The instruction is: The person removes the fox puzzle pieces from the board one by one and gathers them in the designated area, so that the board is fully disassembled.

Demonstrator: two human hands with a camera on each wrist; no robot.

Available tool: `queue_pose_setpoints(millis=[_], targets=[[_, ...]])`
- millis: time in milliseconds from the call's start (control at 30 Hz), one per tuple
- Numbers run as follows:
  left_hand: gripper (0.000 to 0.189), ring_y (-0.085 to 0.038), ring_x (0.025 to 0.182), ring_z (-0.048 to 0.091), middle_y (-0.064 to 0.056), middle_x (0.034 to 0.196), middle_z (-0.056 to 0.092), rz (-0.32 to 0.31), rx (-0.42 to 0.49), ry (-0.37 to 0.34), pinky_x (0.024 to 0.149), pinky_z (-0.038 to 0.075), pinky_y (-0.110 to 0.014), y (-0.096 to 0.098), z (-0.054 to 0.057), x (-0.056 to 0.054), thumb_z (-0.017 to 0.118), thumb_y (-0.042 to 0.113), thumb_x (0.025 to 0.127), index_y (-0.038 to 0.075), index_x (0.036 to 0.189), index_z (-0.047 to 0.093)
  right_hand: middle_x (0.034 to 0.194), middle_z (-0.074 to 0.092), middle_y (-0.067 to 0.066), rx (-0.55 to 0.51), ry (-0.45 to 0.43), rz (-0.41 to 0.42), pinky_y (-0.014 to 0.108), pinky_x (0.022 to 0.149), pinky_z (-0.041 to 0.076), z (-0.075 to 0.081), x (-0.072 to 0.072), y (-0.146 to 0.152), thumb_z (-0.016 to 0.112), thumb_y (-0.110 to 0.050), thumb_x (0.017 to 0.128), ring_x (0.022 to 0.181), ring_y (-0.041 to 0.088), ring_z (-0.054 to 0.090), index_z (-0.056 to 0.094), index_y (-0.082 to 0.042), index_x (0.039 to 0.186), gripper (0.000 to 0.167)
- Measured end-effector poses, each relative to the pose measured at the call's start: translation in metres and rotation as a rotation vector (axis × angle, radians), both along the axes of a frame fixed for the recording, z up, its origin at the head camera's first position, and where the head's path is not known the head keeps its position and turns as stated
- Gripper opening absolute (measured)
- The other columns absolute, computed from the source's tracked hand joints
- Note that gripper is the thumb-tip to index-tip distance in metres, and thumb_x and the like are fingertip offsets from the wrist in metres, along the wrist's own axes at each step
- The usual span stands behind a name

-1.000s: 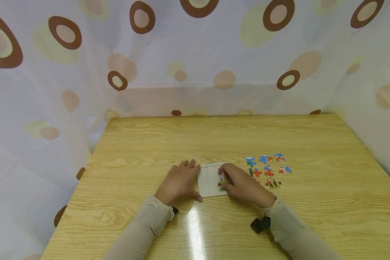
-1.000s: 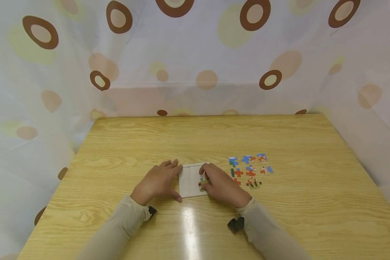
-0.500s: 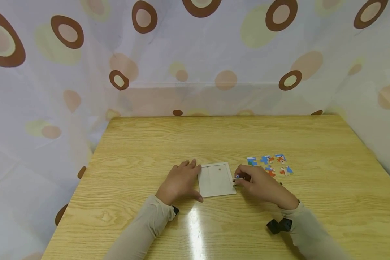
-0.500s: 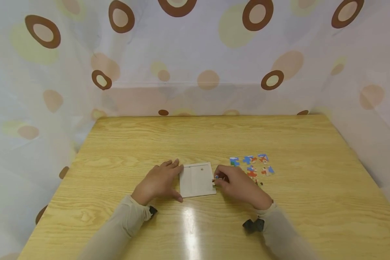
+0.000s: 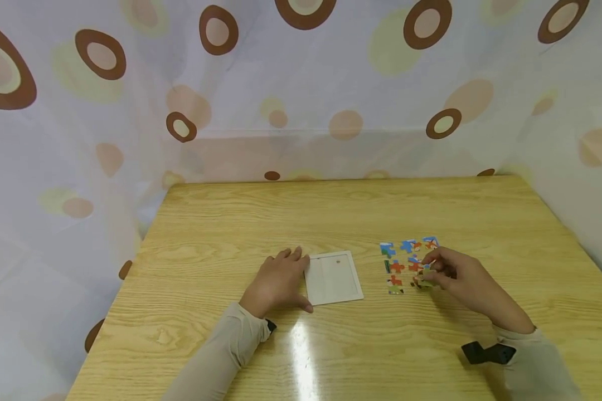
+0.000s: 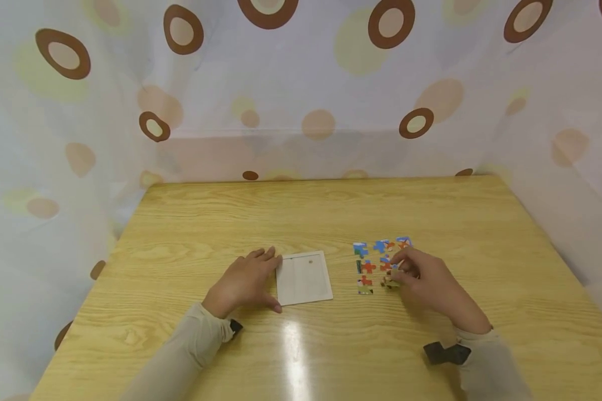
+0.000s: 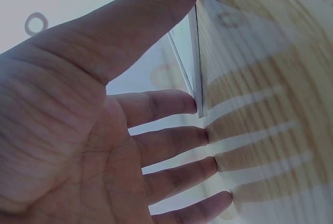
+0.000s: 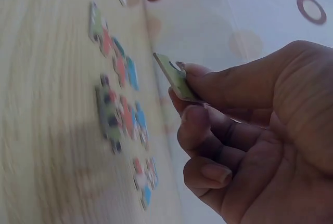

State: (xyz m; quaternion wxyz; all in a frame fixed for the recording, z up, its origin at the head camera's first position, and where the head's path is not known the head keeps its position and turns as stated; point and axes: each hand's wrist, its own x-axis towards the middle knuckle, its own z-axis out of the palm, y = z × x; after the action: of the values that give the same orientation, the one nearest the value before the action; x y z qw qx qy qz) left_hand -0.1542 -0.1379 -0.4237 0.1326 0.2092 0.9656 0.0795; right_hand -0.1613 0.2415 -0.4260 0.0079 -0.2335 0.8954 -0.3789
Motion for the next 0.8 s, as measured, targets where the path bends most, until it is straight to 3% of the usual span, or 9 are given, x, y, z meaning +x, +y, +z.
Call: queue_pose_setpoints(millis=[267,467,800], targets=[[0.105,-0.040,0.146,0.040,-0.019,0.160,0.040,-0.005,-0.009,0.003,0.108,0.042,-0.060,-0.001,0.001,-0.001,0.092,0.057,0.069,0.008,0.152,0.051,0.084,0.060,0.005,0.022,-0.057,-0.076,0.027,0.053,0.046,-0.006,-0.006,0.038,0.068,0.001,0.098,0.061,0.015,0.054,0.065,-0.003,0.111,0.014],[0.107,-0.039,0.148,0.036,-0.018,0.163,0.037,0.006,-0.003,-0.021,0.111,0.039,-0.061,0.000,0.000,-0.002,0.092,0.056,0.070,0.008,0.155,0.047,0.087,0.063,0.006,0.080,-0.128,-0.078,0.028,0.054,0.047,-0.012,-0.009,0.048,0.064,0.001,0.100,0.064,0.011,0.055,0.067,0.000,0.112,0.012],[0.106,-0.039,0.147,0.038,-0.018,0.161,0.039,0.006,-0.005,-0.005,0.110,0.040,-0.061,0.000,0.000,-0.002,0.093,0.056,0.068,0.008,0.152,0.050,0.084,0.062,0.000,0.190,-0.069,-0.105,0.026,0.058,0.048,-0.018,-0.009,0.041,0.073,0.001,0.094,0.069,0.005,0.055,0.065,-0.002,0.098,0.010]])
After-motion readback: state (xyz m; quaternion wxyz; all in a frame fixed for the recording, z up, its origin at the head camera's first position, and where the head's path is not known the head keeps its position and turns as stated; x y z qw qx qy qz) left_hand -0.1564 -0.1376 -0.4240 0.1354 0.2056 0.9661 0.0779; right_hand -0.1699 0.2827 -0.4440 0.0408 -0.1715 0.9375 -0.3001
